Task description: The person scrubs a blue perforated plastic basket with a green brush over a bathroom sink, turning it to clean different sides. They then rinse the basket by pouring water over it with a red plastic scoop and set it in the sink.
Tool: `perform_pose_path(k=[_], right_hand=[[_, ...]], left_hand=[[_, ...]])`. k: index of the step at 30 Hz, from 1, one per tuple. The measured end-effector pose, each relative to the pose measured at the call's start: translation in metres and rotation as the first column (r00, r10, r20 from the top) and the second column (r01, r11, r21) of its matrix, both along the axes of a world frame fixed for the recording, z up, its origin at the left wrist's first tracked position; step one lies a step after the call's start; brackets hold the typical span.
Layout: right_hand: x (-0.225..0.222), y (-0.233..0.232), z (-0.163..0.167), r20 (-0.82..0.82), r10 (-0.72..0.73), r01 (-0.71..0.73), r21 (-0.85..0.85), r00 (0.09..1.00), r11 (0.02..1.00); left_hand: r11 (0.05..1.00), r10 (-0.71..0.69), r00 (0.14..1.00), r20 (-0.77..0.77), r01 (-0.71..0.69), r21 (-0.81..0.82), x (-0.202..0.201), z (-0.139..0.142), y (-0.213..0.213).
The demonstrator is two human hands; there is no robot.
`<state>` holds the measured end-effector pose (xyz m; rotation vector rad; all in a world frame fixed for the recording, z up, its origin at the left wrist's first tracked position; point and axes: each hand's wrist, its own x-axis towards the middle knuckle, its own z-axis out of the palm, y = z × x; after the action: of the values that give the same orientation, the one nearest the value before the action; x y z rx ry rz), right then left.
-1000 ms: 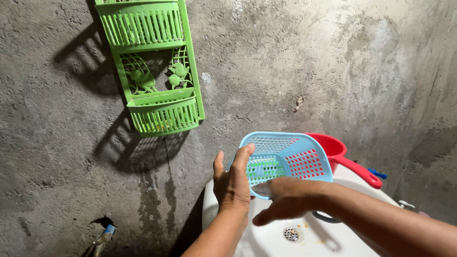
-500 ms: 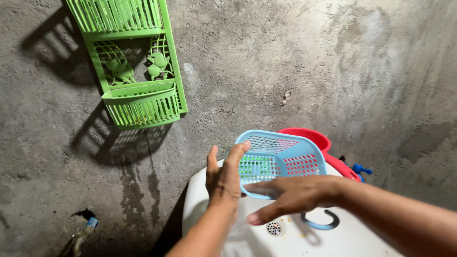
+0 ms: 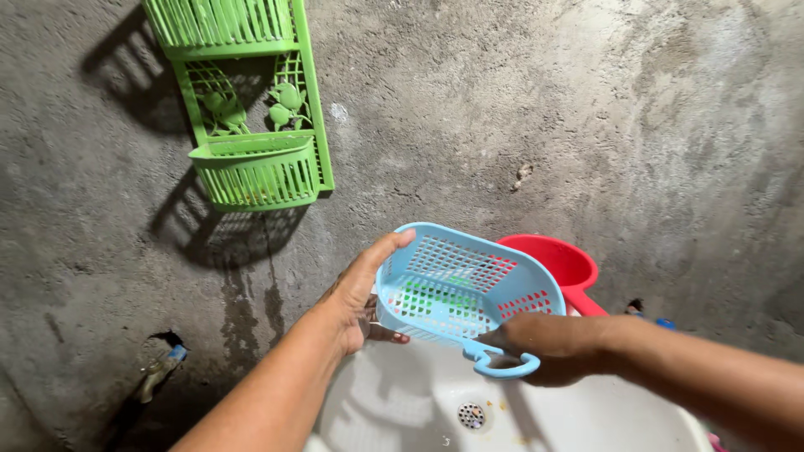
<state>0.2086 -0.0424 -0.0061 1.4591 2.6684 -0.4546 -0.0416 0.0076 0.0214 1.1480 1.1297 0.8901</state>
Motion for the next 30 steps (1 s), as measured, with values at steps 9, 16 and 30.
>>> perform_pose_path(k=[9,16,30], right_hand=[[-0.063,0.030,-0.003,-0.614,-0.388,0.280,-0.269,0.687,0.922],[-0.086,0.016,-0.011,-0.614,-0.463,0.285,-0.371,0.639,0.884],[-0.057,-0.010,-0.016,0.376,-0.001,-0.058,0.146,0.927,0.988]], left_hand=[[0.991,0.134,0.933,0.334,-0.131,-0.031,0.047,-0.045,-0.044],[0.971,0.236,0.865,0.443,-0.191,-0.145,0.047,-0.042,-0.041],[0.991,-0.011,0.846,0.532,0.080,-0.106,0.040,-0.031,-0.049]])
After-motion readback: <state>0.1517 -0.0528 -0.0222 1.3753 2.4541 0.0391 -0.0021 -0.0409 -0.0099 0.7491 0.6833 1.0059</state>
